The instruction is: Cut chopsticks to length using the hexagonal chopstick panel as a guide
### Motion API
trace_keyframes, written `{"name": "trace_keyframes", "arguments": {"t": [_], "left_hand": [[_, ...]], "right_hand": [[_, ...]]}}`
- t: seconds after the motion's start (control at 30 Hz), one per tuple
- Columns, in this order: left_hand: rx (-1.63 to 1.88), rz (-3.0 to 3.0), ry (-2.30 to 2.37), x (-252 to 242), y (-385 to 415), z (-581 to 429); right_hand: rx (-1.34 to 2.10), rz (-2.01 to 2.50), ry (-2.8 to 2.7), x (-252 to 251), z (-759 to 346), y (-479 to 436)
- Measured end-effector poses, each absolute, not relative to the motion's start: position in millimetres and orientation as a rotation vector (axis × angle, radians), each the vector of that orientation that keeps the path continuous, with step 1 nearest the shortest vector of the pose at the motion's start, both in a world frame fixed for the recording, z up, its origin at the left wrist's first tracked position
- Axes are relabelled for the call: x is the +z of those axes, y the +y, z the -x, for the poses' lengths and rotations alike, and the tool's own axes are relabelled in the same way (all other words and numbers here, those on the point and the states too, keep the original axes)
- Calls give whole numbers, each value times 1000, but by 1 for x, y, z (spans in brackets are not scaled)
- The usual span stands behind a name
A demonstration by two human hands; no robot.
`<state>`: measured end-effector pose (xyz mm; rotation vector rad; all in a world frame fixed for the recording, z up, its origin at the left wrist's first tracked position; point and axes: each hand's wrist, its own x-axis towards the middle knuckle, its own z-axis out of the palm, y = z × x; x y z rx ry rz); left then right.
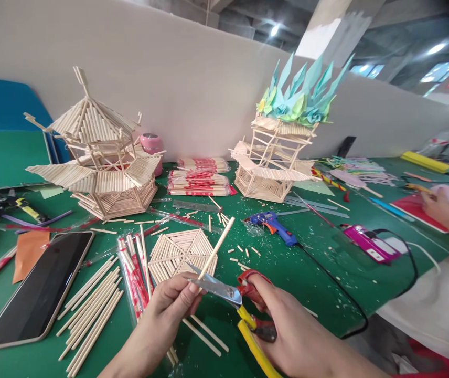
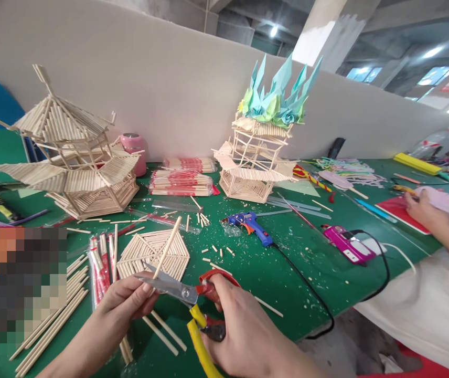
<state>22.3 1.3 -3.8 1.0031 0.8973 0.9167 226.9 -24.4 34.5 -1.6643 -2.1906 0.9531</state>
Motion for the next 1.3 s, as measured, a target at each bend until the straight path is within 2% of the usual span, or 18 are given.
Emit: {"name": "trace_keyframes", "arguments": {"t": [0.27,0.5,0.77,0.93,1.13,1.3], "left_hand": [[729,-766,668,-3,2,-16],[858,-916,939,-9,0,-23],[724,-793,641,-4,3,-14],[711,-805,659,-3,2,-16],[857,-873,753,-3,0,-23],[733,-732,579,-8,0,-18]], "right_hand": [[954,1657,-2260,38,-232,-25],[947,1711,-2180,31,-226,-26],[906,1645,-2280,33,-231,-28],[945,1675,-2281,33,-232,-29],[955,1729,-2204,30,-230,-31],[902,1645,-2234,30,-232,-31]]}}
